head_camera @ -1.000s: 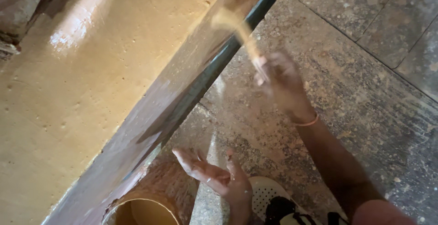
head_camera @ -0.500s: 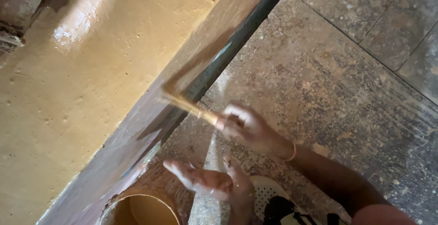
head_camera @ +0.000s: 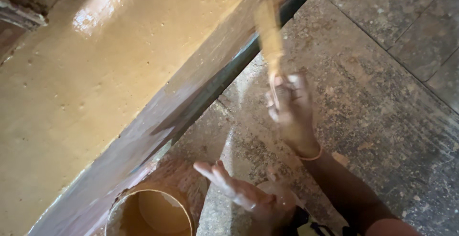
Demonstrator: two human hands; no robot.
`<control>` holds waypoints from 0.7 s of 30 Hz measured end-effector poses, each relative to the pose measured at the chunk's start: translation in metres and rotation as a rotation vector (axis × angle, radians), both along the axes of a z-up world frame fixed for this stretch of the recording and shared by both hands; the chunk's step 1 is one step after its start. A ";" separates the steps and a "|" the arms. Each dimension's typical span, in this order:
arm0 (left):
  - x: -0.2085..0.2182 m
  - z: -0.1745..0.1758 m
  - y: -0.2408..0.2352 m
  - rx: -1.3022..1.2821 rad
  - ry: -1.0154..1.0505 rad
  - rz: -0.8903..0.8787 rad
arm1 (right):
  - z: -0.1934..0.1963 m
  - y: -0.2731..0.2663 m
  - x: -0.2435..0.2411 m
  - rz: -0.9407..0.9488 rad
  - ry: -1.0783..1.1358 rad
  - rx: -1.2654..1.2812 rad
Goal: The person paints a wooden door frame with a yellowish-brown paint using a brush. They repeatedly dip the brush into a small bucket and apply the paint in smooth strokes along the frame's edge and surface.
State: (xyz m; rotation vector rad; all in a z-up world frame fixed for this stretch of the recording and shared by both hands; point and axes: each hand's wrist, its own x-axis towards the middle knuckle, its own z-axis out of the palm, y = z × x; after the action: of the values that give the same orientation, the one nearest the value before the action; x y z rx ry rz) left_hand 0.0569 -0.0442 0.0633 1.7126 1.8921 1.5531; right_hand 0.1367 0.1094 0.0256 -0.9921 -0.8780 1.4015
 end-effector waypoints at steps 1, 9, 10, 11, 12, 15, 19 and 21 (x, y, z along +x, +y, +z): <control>0.001 0.007 0.004 -0.022 0.019 -0.039 | -0.003 -0.003 -0.007 0.114 -0.055 0.085; -0.026 0.059 0.020 -0.160 0.367 -0.507 | 0.021 -0.042 -0.050 0.542 -0.143 0.011; -0.038 0.065 0.014 -0.179 0.422 -0.560 | 0.025 -0.039 -0.051 0.491 -0.101 -0.056; -0.051 0.073 0.006 -0.218 0.430 -0.625 | 0.028 -0.033 -0.052 0.423 -0.057 -0.131; -0.069 0.080 -0.003 -0.255 0.435 -0.705 | 0.031 -0.024 -0.049 0.342 -0.013 -0.202; -0.119 0.096 -0.027 -0.440 0.458 -0.789 | 0.041 -0.006 -0.033 0.157 0.017 -0.349; -0.171 0.104 -0.058 -0.478 0.540 -0.708 | 0.061 -0.011 -0.001 0.056 -0.256 -0.281; -0.192 0.100 -0.058 -0.391 0.683 -0.619 | 0.079 -0.015 0.016 0.106 -0.385 -0.187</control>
State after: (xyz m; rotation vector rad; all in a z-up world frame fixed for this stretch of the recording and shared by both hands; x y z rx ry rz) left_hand -0.1356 -0.1023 0.1630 2.4640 1.4797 0.3693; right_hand 0.1530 0.0940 0.1042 -1.4064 -1.1074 1.4245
